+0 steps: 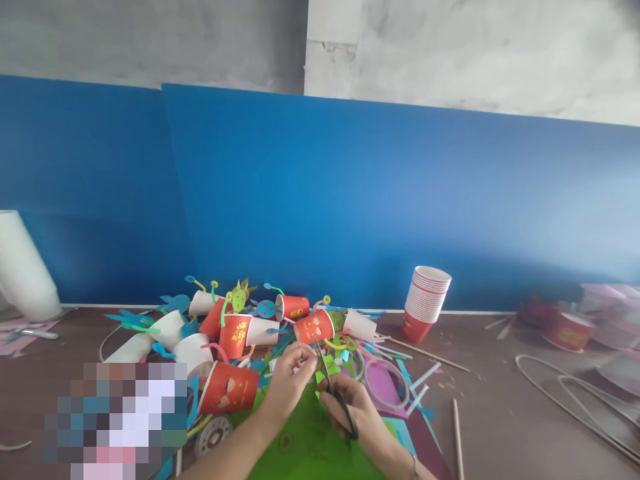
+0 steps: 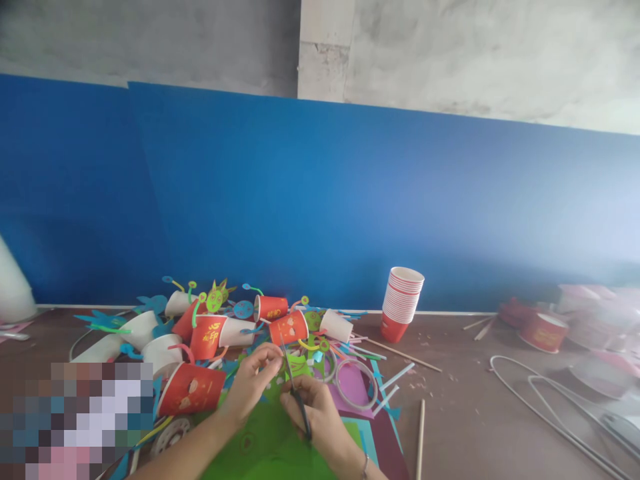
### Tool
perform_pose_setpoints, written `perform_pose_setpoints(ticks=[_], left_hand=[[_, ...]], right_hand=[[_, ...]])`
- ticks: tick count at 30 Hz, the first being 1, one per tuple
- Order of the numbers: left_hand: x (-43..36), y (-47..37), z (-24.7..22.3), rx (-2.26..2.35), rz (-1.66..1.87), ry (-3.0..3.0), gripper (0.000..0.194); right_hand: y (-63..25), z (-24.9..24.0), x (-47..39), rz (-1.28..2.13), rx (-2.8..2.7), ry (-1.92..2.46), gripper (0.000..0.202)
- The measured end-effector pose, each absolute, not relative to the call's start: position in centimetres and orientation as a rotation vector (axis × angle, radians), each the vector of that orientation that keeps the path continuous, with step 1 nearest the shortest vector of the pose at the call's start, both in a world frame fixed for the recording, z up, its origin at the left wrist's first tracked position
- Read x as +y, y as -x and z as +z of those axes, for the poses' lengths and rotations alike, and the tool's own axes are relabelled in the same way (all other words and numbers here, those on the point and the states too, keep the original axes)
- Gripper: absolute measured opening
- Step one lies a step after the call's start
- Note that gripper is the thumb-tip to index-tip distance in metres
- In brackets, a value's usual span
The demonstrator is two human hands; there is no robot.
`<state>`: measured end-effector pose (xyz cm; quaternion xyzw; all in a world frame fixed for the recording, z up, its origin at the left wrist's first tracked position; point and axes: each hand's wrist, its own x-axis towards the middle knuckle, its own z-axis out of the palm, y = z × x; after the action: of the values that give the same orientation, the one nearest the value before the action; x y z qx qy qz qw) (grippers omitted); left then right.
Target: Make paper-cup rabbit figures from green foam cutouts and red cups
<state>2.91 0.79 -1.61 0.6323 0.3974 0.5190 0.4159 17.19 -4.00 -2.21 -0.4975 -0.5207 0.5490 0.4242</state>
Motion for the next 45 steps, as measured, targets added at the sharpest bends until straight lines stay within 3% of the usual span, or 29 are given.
perform_pose_setpoints(ticks=[11,31,38,45], left_hand=[[0.88,-2.76,-1.63,0.973,1.302,-1.651,0.021],[1.04,-2.67,-1.5,1.006,1.313,-1.672,0.022],[0.9,-2.52,-0.95,0.978,1.288,-1.703,0.023],[1.19,-2.54,-1.42,0.995,1.307,-1.698,0.026]], right_hand=[[-17.23,-1.95,-4.21,1.396,-1.292,1.221,0.062],[-17.45,-2.3,-3.96,1.383,-1.312,1.212,0.055],[-17.45,-2.3,-4.1,1.406,-1.265,1.181,0.068],[-17.61,-1.56,-4.4,1.411,-1.227,1.202,0.063]])
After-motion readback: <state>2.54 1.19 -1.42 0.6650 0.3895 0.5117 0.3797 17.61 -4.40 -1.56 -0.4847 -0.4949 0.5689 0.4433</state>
